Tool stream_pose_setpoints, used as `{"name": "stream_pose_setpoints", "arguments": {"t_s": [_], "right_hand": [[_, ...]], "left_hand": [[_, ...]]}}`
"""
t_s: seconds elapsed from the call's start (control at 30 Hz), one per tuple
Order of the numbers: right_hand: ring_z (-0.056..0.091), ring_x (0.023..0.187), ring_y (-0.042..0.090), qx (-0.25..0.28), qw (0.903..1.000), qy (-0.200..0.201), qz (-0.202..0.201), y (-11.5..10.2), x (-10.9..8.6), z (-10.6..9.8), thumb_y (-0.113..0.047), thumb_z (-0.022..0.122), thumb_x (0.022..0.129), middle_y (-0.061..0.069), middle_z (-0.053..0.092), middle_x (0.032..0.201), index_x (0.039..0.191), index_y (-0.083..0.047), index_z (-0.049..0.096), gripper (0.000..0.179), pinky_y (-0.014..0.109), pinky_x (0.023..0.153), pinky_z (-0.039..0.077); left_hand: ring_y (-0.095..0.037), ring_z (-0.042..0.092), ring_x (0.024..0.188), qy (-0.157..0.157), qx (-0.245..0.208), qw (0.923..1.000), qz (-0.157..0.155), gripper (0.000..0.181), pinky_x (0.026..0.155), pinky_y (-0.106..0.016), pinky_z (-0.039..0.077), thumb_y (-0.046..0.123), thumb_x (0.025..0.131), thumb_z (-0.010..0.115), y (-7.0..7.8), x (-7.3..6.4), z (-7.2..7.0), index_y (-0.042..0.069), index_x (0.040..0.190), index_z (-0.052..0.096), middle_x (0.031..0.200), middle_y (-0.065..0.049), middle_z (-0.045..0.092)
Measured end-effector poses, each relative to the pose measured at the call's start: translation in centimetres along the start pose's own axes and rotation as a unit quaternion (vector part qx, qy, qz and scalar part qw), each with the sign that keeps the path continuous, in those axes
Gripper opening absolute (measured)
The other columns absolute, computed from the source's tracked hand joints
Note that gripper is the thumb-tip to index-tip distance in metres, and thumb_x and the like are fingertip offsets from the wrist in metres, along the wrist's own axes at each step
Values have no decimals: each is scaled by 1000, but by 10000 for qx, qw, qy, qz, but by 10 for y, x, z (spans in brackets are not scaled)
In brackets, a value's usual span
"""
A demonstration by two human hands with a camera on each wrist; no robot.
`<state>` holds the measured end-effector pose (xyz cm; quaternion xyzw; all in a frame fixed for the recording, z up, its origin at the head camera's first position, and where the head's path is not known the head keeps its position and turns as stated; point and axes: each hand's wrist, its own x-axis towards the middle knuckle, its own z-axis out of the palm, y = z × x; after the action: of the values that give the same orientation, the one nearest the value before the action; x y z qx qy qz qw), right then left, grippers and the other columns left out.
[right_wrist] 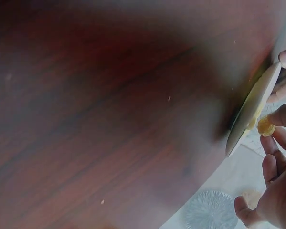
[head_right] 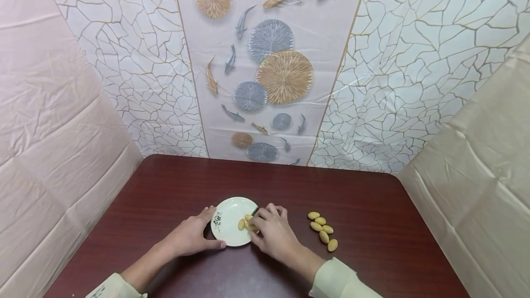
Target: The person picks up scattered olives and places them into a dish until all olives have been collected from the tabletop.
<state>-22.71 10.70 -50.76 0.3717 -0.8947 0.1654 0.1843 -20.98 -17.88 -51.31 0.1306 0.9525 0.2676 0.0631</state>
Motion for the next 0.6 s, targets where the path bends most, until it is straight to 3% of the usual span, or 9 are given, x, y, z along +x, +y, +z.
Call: {"name": "stream_pose_setpoints", "arguments": {"t_s": [0.6], "right_hand": [[54,97,13,4,9999,-165,-50,-12,5,11,-23,94,88,-8,75,104,99,-21,81,17,63,100,51]], "left_hand": [[-55,51,152,-93,20,9999,-100,123,120,-68,48,67,82,91,-1,0,0,-5,168,39,171,-34,42]]}}
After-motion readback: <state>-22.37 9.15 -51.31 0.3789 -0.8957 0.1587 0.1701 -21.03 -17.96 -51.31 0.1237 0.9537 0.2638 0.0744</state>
